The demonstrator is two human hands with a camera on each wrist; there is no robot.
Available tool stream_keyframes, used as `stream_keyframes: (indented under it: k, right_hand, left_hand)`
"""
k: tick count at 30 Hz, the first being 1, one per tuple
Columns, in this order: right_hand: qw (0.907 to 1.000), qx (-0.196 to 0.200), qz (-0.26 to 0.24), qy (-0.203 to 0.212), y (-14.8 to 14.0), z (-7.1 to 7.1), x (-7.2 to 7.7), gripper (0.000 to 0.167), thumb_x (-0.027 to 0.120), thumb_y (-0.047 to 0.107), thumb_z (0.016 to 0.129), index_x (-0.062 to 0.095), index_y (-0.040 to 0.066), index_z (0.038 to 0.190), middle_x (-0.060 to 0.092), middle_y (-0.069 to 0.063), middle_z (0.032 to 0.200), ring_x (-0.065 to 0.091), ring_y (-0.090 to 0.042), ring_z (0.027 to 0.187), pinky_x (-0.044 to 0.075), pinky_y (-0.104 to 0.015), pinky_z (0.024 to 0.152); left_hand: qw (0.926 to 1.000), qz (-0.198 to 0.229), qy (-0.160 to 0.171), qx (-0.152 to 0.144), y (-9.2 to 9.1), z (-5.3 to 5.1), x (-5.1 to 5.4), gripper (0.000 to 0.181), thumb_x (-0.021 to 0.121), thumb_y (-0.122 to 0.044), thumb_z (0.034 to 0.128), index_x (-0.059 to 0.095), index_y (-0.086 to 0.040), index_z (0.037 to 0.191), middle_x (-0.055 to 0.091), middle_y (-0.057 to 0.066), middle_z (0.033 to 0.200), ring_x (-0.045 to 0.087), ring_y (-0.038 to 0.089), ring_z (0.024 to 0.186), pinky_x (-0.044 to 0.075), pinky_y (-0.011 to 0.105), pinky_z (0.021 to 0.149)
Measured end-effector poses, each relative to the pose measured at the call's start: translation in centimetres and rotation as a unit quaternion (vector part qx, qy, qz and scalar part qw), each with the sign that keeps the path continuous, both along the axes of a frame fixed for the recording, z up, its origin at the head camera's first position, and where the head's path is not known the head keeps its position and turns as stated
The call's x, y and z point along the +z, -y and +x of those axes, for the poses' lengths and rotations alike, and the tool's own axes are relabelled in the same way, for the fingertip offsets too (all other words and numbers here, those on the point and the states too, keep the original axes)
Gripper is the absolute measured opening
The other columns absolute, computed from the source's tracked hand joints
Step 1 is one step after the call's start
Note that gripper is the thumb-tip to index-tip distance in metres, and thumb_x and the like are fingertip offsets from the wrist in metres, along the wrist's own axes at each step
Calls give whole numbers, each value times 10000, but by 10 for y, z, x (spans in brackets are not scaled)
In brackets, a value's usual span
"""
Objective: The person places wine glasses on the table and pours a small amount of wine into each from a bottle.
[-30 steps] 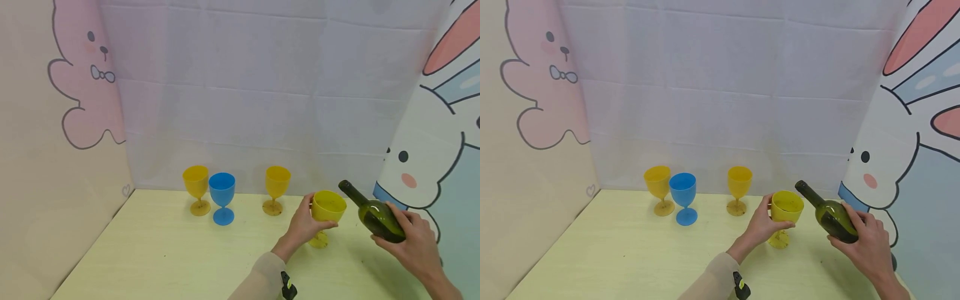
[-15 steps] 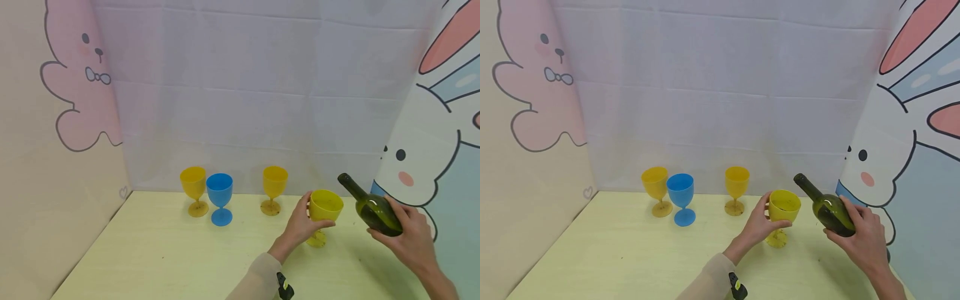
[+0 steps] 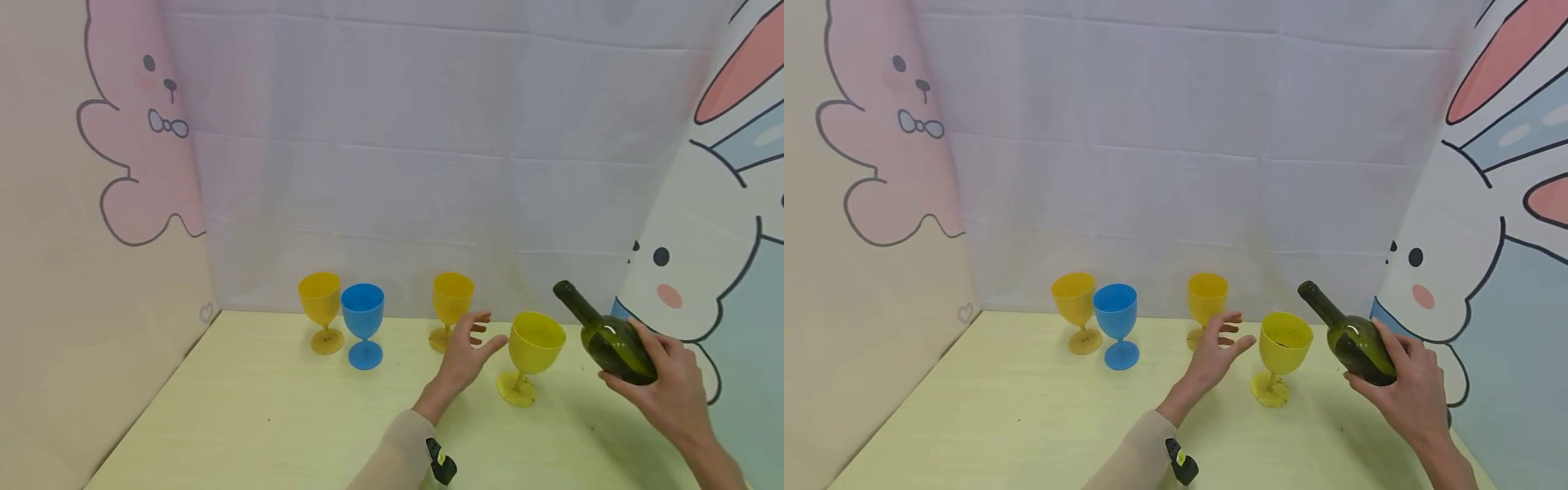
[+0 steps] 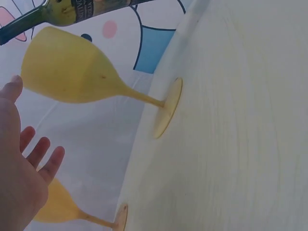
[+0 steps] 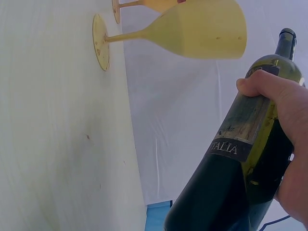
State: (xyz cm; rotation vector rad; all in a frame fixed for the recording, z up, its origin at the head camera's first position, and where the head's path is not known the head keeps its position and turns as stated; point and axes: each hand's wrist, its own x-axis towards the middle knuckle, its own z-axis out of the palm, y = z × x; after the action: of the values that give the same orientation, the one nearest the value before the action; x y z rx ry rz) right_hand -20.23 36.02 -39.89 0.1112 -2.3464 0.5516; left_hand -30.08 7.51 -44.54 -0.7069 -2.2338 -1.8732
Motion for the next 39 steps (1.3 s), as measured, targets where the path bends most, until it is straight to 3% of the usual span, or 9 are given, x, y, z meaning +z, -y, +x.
stream_keyframes:
  k: [10,18,23,31,39]
  right_hand:
    - [10000,-31,-30,-70,-1,-1,3,1116,949,127,508,434,124,1498,457,-351,1167,403,-510,1018,293,-614,778]
    - [10000,-86,-13,-21,4,-1,6,1105,949,131,523,430,126,1498,454,-336,1170,410,-486,1013,293,-564,764]
    - [9999,-99,-58,13,6,-2,7,1100,950,134,526,433,128,1496,456,-334,1177,417,-483,1013,300,-550,760]
    - [9999,-24,-112,-77,7,-5,9,1104,954,116,503,450,124,1486,464,-334,1194,415,-488,1031,296,-562,790]
    - [9998,73,-141,-140,9,-5,11,1099,951,109,495,461,130,1478,476,-335,1190,420,-485,1027,293,-552,785]
  left_hand:
    - [9953,331,-241,876,32,-28,-1,428,718,-239,917,564,-100,1291,596,76,1212,589,291,1085,537,346,900]
    - [9910,218,-98,1319,47,-36,3,419,725,-210,913,531,-122,1275,562,63,1173,569,319,1076,531,472,927]
    - [9885,181,-4,1504,52,-44,2,502,748,-237,894,483,-113,1302,508,90,1214,523,358,1129,508,484,951]
    - [9882,131,383,1476,55,-57,2,761,799,-302,842,360,-122,1438,419,106,1413,442,328,1276,441,455,1071]
    - [9915,66,711,1089,50,-64,6,942,815,-345,819,240,-190,1549,319,54,1564,366,296,1408,374,504,1153]
